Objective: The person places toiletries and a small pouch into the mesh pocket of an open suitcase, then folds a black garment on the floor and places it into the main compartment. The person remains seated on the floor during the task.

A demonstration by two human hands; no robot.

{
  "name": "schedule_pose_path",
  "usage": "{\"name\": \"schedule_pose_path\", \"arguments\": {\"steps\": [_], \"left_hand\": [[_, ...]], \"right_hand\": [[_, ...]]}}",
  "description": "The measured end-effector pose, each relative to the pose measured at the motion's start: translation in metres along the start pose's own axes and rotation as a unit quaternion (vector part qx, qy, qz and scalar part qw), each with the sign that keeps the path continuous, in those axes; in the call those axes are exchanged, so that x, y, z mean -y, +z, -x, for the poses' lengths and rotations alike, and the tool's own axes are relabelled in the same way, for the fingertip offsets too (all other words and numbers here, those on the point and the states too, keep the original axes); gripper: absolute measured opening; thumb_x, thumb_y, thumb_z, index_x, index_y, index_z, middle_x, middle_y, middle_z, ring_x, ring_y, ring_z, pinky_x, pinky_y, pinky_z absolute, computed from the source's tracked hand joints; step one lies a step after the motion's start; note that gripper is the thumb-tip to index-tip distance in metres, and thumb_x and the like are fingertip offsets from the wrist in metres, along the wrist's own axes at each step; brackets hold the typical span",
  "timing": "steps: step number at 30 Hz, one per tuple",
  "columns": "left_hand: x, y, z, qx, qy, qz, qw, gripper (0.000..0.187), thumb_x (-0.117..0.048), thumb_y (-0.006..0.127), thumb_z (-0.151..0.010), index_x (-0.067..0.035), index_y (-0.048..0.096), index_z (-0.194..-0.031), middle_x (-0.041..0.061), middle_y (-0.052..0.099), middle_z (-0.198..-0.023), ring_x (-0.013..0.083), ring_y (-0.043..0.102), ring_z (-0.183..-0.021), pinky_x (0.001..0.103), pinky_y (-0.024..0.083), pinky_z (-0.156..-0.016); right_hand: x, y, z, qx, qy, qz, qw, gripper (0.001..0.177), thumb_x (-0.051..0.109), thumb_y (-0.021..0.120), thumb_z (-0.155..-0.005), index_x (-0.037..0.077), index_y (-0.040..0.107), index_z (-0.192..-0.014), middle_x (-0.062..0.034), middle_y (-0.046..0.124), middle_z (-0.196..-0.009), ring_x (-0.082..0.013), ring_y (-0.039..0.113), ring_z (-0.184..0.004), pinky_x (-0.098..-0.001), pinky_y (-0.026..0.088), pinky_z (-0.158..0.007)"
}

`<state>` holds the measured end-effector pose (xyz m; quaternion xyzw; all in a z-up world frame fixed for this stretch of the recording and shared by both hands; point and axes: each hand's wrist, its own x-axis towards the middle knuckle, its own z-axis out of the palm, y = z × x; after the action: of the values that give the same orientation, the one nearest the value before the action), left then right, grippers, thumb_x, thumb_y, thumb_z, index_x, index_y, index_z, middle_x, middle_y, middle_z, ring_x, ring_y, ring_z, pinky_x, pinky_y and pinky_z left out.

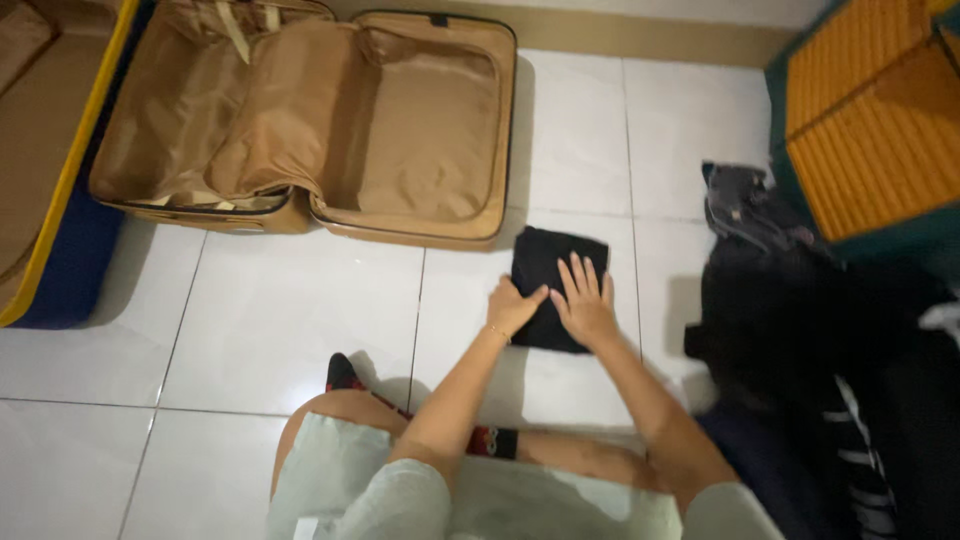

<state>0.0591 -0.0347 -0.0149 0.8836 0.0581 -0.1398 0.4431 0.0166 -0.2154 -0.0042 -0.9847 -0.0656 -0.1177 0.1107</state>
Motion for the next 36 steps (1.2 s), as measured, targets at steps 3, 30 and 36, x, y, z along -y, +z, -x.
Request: {"name": "schedule_pose_path", "arguments": {"steps": [3,30,36], "left_hand": [[0.004,0.011,-0.018,0.028,0.007,0.013,0.999,0.105,-0.06,0.088,-0.068,0.012,0.048,-0.133,0.034,0.063,-0.124,0.0437,0.063,-0.119,0.042,0.052,-0.1],[0.091,-0.374,-0.094,-0.175,0.28,-0.345,0.878,0.054,-0.072,0.054,-0.083,-0.036,0.073,-0.119,0.014,0.051,-0.148,0.0374,0.027,-0.141,0.069,0.024,-0.106],[0.101,-0.373,-0.103,-0.1,0.237,-0.405,0.878,0.052,-0.069,0.045,-0.092,-0.034,0.077,-0.114,-0.002,0.063,-0.126,0.0302,0.037,-0.137,0.076,0.03,-0.099]], "right_hand": [[-0.009,0.025,0.002,0.009,0.01,-0.02,1.0,0.066,0.048,0.047,-0.102,0.018,0.034,-0.16,-0.0173,0.026,-0.167,-0.0373,0.024,-0.153,-0.0679,0.019,-0.117],[0.198,-0.043,-0.256,-0.07,0.269,-0.71,0.648,0.061,0.003,0.086,-0.071,0.003,0.065,-0.129,-0.0104,0.07,-0.124,-0.0274,0.067,-0.11,-0.0419,0.056,-0.1],[0.177,0.033,-0.257,-0.068,0.29,-0.719,0.628,0.062,0.001,0.083,-0.073,0.005,0.063,-0.132,-0.0099,0.07,-0.127,-0.027,0.068,-0.114,-0.0417,0.056,-0.1]]}}
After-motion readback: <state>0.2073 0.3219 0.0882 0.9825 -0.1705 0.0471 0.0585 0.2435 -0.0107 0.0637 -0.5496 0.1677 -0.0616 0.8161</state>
